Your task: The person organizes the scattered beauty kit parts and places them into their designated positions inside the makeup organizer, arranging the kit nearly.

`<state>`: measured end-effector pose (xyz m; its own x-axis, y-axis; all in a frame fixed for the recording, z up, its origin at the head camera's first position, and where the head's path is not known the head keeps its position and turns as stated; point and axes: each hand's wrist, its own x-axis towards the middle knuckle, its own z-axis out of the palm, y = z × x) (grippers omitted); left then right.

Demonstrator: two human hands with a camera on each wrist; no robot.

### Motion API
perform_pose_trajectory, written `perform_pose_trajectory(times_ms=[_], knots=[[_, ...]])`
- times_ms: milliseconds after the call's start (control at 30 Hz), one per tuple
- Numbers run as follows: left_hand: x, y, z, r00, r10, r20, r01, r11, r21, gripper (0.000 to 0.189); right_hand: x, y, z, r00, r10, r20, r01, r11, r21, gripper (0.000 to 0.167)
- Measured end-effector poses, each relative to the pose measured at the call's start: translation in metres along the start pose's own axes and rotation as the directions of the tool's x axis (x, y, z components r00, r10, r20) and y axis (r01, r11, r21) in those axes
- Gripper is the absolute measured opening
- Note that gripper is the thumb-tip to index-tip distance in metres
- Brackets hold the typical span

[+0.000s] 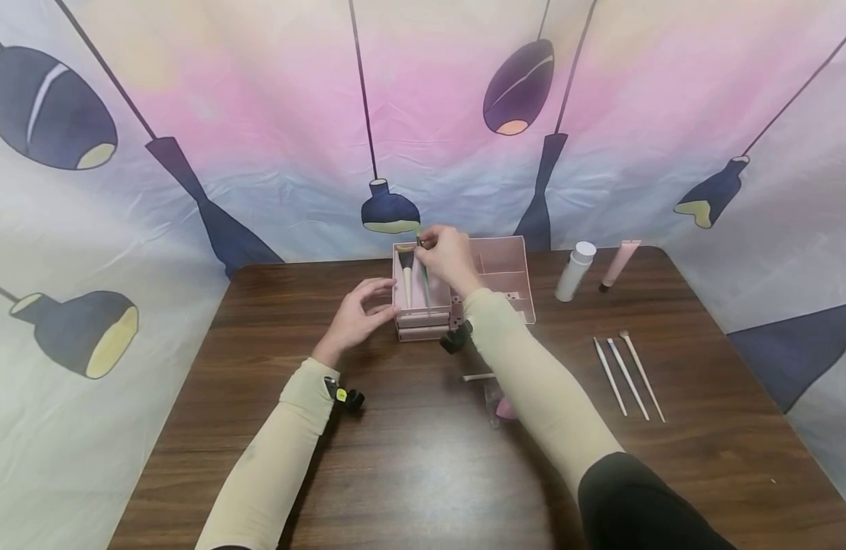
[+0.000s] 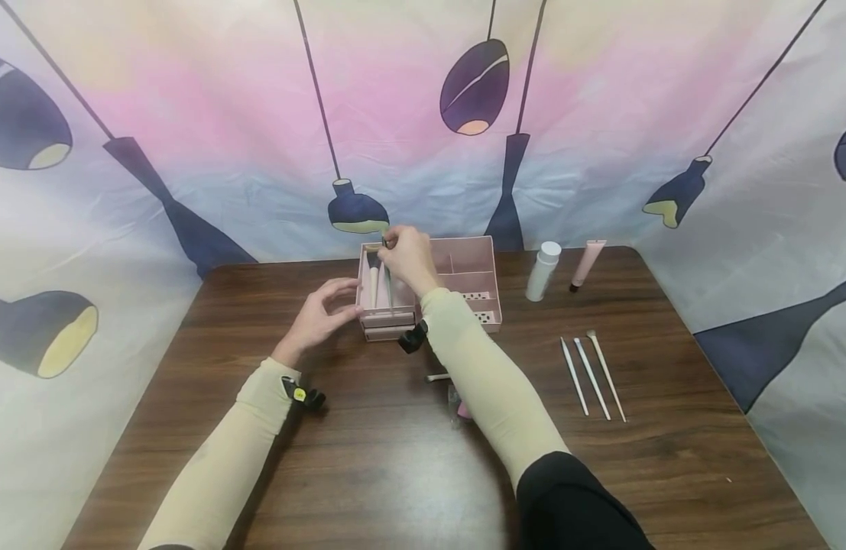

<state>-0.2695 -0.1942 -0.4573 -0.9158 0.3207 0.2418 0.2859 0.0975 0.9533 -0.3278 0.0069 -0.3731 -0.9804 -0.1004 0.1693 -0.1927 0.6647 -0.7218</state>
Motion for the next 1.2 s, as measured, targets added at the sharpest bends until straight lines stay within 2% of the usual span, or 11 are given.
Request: perform_pose_trajectory(times_ms=[433,567,700,900,1200], knots=[[0.001,-0.003,0.004,0.999,0.050,0.003,-0.051,0.998,0.037,0.052,0.010,0.003,0.011,0.997,0.072,-0.009,-0.072,0.997,0.002,0.024],[0.001,-0.001,0.003,0.999,0.039,0.001,-0.039,0.998,0.042,0.052,0.011,0.003,0.014,0.997,0.073,0.003,-0.073,0.997,-0.001,0.022],[0.001,0.005,0.003,1.000,0.019,0.007,-0.019,1.000,0.023,0.052,0.011,0.003,0.013,0.995,0.091,0.033,-0.091,0.996,0.003,0.022],[-0.003,0.024,0.005,1.000,0.018,0.010,-0.018,0.999,0.029,0.052,0.010,0.005,0.010,0.996,0.075,0.038,-0.075,0.997,-0.002,0.020],[-0.001,-0.001,0.001,1.000,0.017,-0.011,-0.017,0.998,0.056,0.052,0.005,0.010,0.006,0.995,0.074,0.059,-0.075,0.997,0.001,0.022]])
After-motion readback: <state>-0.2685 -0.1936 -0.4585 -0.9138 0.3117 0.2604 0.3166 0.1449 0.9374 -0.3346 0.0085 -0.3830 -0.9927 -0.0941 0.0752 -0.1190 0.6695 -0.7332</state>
